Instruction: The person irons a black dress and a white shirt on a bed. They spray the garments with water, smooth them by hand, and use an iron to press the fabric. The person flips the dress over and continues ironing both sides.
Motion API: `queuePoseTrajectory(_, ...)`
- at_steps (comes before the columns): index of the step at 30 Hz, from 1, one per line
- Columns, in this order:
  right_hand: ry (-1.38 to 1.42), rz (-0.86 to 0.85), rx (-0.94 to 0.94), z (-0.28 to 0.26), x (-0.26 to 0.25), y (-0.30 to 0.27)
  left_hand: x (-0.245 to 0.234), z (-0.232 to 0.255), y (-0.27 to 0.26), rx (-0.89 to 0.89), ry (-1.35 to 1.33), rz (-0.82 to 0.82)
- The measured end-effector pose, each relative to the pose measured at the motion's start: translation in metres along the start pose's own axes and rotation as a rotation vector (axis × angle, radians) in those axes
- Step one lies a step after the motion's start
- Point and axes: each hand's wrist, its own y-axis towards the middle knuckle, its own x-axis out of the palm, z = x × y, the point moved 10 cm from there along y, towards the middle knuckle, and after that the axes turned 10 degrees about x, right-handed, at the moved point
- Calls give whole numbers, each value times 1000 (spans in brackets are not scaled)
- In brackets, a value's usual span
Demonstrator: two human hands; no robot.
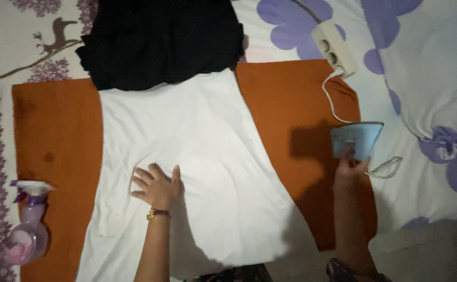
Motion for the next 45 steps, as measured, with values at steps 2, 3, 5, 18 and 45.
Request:
queuePoseTrajectory(2, -300, -29, -57, -33, 36, 3, 5, -18, 4, -149, 4, -157)
queuePoseTrajectory(3, -450, -41, -89, -56, 59, 5, -1, -23, 12, -161, 22, -161)
queuePoseTrajectory(5, -757, -75, -160, -111, 105, 3, -6, -37, 22, -191, 52, -183)
queuePoseTrajectory(18, -806, -876, -691, -293, 434, -224, -54, -52, 104, 161, -110, 87)
queuePoseTrajectory(45, -1075, -439, -691, -261, 473, -94, -30, -61, 109, 179, -213, 5)
